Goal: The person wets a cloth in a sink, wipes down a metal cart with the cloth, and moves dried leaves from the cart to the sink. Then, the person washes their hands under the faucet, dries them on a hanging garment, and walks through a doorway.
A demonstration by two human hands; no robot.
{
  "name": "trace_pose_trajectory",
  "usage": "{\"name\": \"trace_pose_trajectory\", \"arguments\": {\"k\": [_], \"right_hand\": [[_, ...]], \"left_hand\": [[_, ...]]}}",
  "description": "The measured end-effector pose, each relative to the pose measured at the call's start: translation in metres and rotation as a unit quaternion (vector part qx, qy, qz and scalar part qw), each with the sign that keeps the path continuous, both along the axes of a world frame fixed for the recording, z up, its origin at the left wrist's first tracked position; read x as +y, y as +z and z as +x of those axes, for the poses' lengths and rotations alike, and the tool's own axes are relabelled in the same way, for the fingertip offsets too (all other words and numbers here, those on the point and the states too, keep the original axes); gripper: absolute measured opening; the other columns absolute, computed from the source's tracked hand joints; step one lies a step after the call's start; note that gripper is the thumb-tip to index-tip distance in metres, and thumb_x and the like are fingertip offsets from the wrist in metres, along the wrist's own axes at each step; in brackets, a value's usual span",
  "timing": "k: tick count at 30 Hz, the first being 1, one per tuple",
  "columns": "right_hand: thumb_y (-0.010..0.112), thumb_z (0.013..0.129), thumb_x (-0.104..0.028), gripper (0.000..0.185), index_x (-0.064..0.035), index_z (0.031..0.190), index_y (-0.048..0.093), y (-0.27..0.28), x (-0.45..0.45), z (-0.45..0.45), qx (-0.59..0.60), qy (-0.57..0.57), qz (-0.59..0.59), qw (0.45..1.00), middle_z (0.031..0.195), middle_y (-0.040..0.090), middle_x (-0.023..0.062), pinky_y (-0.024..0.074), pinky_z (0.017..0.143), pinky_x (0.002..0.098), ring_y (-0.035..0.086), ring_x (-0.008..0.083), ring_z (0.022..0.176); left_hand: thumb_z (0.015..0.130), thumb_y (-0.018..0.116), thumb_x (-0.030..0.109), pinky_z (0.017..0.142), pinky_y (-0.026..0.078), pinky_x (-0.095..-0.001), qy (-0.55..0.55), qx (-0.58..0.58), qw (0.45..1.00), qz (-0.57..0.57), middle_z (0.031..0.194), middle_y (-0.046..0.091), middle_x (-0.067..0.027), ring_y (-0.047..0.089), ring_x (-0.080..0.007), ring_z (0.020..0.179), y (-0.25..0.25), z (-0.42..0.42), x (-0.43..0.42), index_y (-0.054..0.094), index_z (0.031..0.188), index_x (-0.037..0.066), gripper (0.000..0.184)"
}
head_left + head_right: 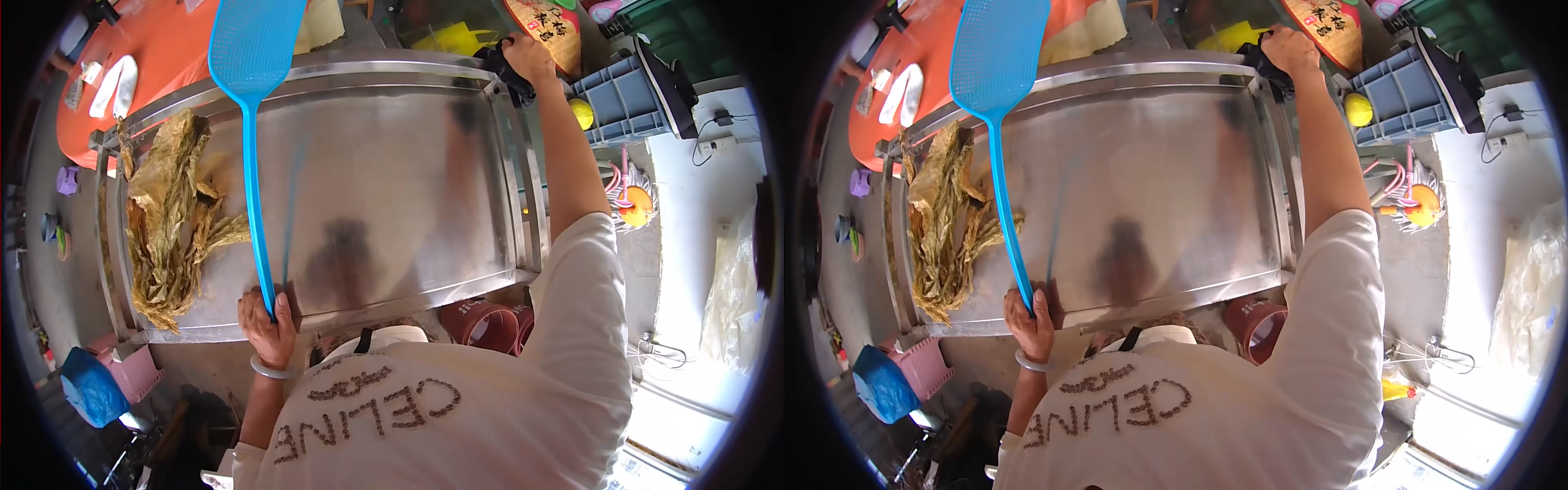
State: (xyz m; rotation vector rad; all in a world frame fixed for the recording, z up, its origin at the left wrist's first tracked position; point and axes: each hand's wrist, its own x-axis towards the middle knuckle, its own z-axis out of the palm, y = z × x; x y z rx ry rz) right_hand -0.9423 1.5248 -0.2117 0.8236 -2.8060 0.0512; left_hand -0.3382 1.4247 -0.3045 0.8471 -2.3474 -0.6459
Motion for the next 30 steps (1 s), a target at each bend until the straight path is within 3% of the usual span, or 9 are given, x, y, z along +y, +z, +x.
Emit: {"name": "trace_pose_trajectory", "arguments": {"k": [3, 6, 9, 12, 20, 24, 25, 28, 30], "right_hand": [[0.046, 0.081, -0.039, 0.054, -0.0055, 0.119, 0.064, -0.027, 0.008, -0.071, -0.077, -0.009, -0.026, 0.997, 0.121, 0.058, 0.0269, 0.0412, 0.101, 0.047, 0.054, 0.0424, 0.117], [0.045, 0.081, -0.04, 0.054, -0.0037, 0.116, 0.065, -0.054, 0.021, -0.129, -0.119, -0.003, 0.012, 0.993, 0.124, 0.056, 0.0275, 0.0409, 0.101, 0.047, 0.054, 0.0427, 0.117], [0.041, 0.09, -0.045, 0.05, -0.0089, 0.118, 0.062, -0.015, 0.011, -0.005, -0.045, -0.11, -0.108, 0.987, 0.113, 0.061, 0.0286, 0.0434, 0.098, 0.0501, 0.057, 0.0454, 0.111], [0.038, 0.095, -0.049, 0.048, -0.0114, 0.116, 0.059, -0.02, 0.024, 0.038, 0.002, -0.13, -0.166, 0.978, 0.106, 0.064, 0.0278, 0.0464, 0.093, 0.0519, 0.06, 0.0469, 0.103], [0.046, 0.095, -0.043, 0.037, -0.0081, 0.101, 0.054, -0.01, 0.077, 0.11, 0.03, 0.0, -0.026, 0.999, 0.094, 0.066, 0.0268, 0.051, 0.079, 0.0542, 0.064, 0.0464, 0.087], [0.044, 0.096, -0.045, 0.039, -0.0103, 0.111, 0.055, -0.023, 0.102, 0.09, -0.041, -0.028, -0.088, 0.995, 0.096, 0.065, 0.0292, 0.0486, 0.083, 0.0543, 0.061, 0.0493, 0.093], [0.048, 0.092, -0.053, 0.051, -0.0125, 0.122, 0.054, -0.017, 0.098, 0.085, -0.092, -0.037, -0.069, 0.993, 0.102, 0.064, 0.0291, 0.0472, 0.088, 0.0509, 0.059, 0.0474, 0.102], [0.051, 0.087, -0.062, 0.066, -0.0129, 0.13, 0.05, -0.019, 0.094, 0.086, -0.075, -0.018, -0.124, 0.989, 0.107, 0.064, 0.0268, 0.0457, 0.093, 0.047, 0.058, 0.043, 0.108], [0.058, 0.085, -0.053, 0.064, -0.0066, 0.128, 0.052, -0.02, 0.096, 0.074, -0.094, -0.023, -0.164, 0.982, 0.11, 0.064, 0.0256, 0.0465, 0.092, 0.0433, 0.06, 0.04, 0.107]], "left_hand": [[0.089, 0.06, 0.012, 0.065, 0.039, -0.0445, 0.011, -0.007, 1.0, 0.002, 0.078, 0.054, -0.0171, 0.051, -0.0358, 0.071, 0.002, 0.0, 0.001, 0.057, 0.082, -0.003, 0.016], [0.089, 0.06, 0.013, 0.065, 0.039, -0.0444, 0.008, 0.012, 1.0, -0.01, 0.078, 0.054, -0.0169, 0.05, -0.0359, 0.07, 0.003, -0.002, 0.001, 0.057, 0.082, -0.002, 0.017], [0.089, 0.06, 0.013, 0.064, 0.039, -0.0441, 0.008, 0.012, 1.0, -0.015, 0.077, 0.054, -0.0166, 0.05, -0.0357, 0.069, 0.005, -0.004, 0.002, 0.058, 0.081, -0.002, 0.017], [0.092, 0.057, 0.014, 0.064, 0.037, -0.0457, 0.0, 0.025, 1.0, -0.014, 0.074, 0.049, -0.0176, 0.048, -0.037, 0.069, 0.007, -0.006, 0.003, 0.052, 0.076, -0.004, 0.025], [0.092, 0.058, 0.015, 0.063, 0.038, -0.0453, -0.007, 0.03, 0.999, -0.021, 0.072, 0.048, -0.017, 0.048, -0.0371, 0.068, 0.007, -0.004, 0.003, 0.051, 0.074, -0.003, 0.026], [0.089, 0.061, 0.017, 0.065, 0.039, -0.044, -0.01, 0.02, 1.0, -0.012, 0.077, 0.055, -0.0158, 0.051, -0.0349, 0.07, 0.001, 0.0, 0.002, 0.057, 0.077, -0.001, 0.022], [0.089, 0.061, 0.017, 0.065, 0.039, -0.0439, -0.011, 0.015, 1.0, -0.018, 0.077, 0.055, -0.0157, 0.051, -0.0349, 0.071, 0.002, 0.0, 0.0, 0.057, 0.077, -0.001, 0.022], [0.088, 0.061, 0.016, 0.065, 0.039, -0.0438, -0.009, 0.008, 0.999, -0.031, 0.077, 0.056, -0.0156, 0.051, -0.0348, 0.071, 0.001, 0.0, 0.001, 0.056, 0.077, -0.001, 0.021], [0.088, 0.061, 0.016, 0.065, 0.039, -0.0437, -0.009, 0.003, 0.999, -0.034, 0.078, 0.056, -0.0155, 0.051, -0.0348, 0.071, 0.0, -0.001, 0.0, 0.056, 0.077, -0.001, 0.021]]}}
